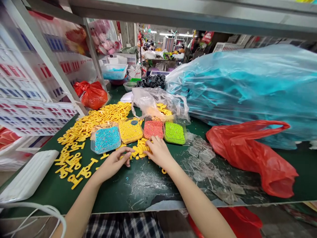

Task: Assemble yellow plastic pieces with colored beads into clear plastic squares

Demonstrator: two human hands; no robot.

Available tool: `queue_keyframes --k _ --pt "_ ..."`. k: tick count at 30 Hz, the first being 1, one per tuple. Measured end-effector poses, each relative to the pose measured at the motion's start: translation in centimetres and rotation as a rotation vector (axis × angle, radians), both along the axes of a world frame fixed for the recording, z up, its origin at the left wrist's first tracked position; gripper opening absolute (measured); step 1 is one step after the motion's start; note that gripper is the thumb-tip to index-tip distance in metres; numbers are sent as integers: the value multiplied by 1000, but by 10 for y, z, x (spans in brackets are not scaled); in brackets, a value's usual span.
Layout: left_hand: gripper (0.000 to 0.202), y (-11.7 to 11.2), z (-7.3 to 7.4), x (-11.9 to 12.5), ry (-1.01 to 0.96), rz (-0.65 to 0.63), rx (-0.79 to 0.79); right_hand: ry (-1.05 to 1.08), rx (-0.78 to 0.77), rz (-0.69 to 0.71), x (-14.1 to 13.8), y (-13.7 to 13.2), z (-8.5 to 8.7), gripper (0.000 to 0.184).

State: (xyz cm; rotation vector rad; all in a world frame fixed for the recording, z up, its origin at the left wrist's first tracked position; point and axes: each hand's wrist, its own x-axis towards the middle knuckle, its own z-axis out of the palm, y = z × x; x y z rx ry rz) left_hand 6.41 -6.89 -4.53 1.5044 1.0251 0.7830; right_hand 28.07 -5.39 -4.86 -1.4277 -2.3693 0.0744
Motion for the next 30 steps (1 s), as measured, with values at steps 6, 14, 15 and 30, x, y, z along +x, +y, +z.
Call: queue_keyframes --k 6,14,15,30 --pt "47 2 -2 4 -177 48 -133 514 -338 -45 -10 -3 -8 24" --pt "53 1 4 11 -249 199 -134 942 -720 -5 -35 -18 -25 27" --pt "52 1 4 11 -239 214 -111 961 -754 -5 -37 -20 -23 26" --pt "31 0 -8 13 78 318 221 1370 -1008 19 -46 -31 -7 33"
